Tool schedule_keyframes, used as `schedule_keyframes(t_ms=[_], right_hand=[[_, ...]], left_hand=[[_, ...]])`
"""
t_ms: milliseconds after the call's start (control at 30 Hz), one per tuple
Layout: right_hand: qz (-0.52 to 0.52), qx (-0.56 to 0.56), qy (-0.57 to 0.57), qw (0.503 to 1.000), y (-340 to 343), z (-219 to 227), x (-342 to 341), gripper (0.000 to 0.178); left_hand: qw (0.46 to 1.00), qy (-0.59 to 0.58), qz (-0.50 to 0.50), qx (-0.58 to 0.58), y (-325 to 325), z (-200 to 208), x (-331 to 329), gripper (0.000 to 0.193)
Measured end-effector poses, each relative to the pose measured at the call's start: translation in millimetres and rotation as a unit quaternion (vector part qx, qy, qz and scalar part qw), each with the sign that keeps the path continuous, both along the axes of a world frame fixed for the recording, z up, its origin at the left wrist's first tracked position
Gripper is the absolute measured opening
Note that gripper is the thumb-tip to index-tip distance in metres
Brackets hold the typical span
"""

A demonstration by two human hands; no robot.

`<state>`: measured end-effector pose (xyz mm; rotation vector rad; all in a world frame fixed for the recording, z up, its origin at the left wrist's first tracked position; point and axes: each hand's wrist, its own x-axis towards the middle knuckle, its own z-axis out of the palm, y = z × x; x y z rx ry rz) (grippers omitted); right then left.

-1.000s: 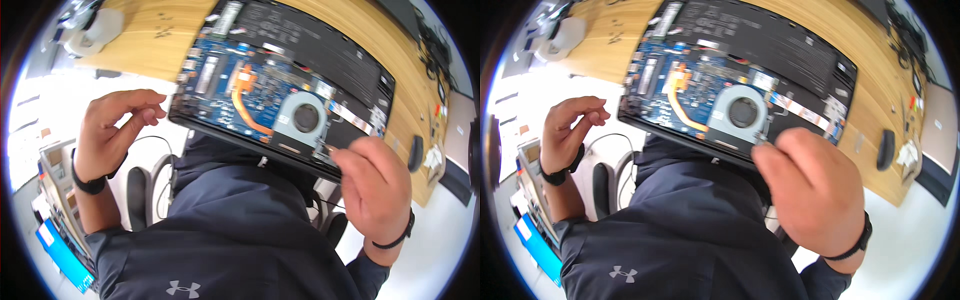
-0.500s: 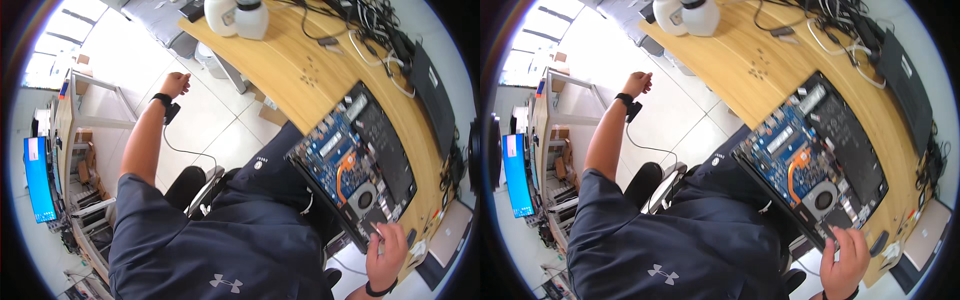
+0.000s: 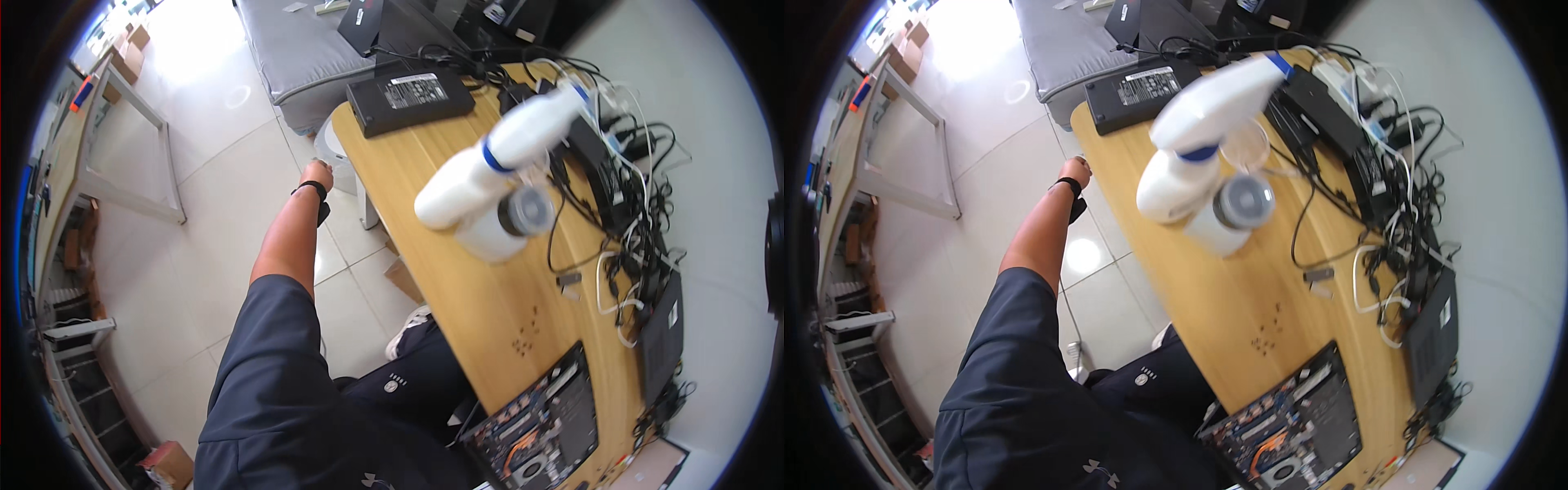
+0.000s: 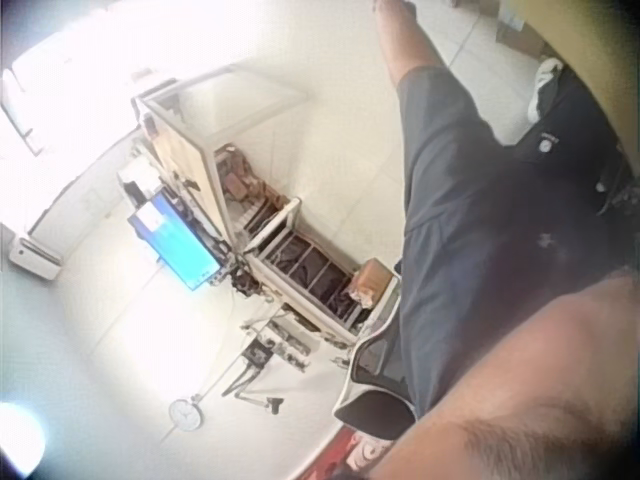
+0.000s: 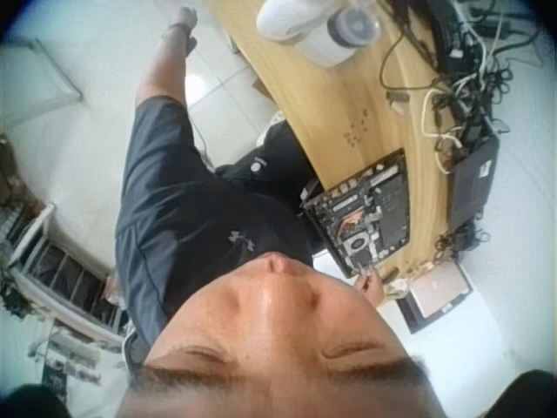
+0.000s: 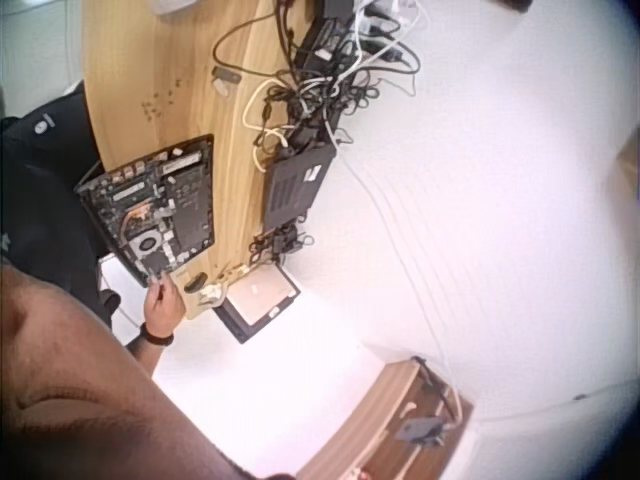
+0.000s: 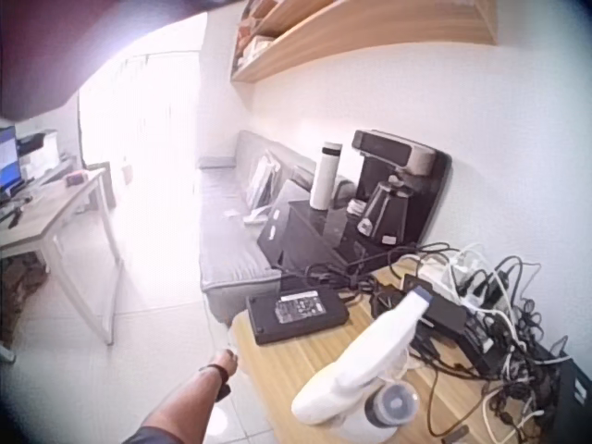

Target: Disassembling a laptop to remove the internal fan and heatsink for cleaning the processor area.

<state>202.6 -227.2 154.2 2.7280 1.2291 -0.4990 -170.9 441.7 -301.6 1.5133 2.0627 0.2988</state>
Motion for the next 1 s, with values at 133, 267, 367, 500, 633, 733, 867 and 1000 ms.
schedule_keyframes(t_ms=[133, 267, 367, 500, 633, 733, 867, 1000], right_hand=[[0.05, 0.014, -0.076, 0.996, 13.6, 1.2, -20.8, 0.017], [0.056, 0.035, -0.07, 0.995, 29.2, -3.4, -1.1, 0.015], [0.006, 0.022, -0.111, 0.994, 23.6, 0.4, -33.3, 0.013], [0.054, 0.046, -0.098, 0.993, 31.5, -4.5, -13.0, 0.012], [0.748, 0.096, -0.235, 0.613, 16.2, -8.4, 77.4, 0.013], [0.752, 0.083, -0.248, 0.606, 18.0, -6.3, 84.2, 0.013], [0.726, 0.054, -0.263, 0.633, 33.8, -2.0, 47.4, 0.015], [0.457, 0.098, -0.153, 0.87, 49.8, -23.3, 41.3, 0.011]], left_hand=[[1.0, -0.009, 0.007, -0.02, 33.9, -40.5, 4.4, 0.031], [0.964, -0.188, 0.178, 0.06, 65.3, -127.6, -58.6, 0.026], [0.979, -0.159, 0.1, 0.079, 107.0, -96.1, 14.5, 0.021], [0.982, -0.151, 0.09, 0.073, 94.8, -144.0, -21.6, 0.017], [0.987, -0.142, 0.069, -0.031, 53.9, -158.6, 15.7, 0.022], [0.987, -0.108, 0.113, -0.04, 36.6, -155.1, 6.4, 0.032], [0.978, -0.194, 0.071, 0.035, 82.5, -101.2, 45.0, 0.038], [0.972, -0.161, -0.003, 0.169, 105.9, -112.2, 28.1, 0.045]])
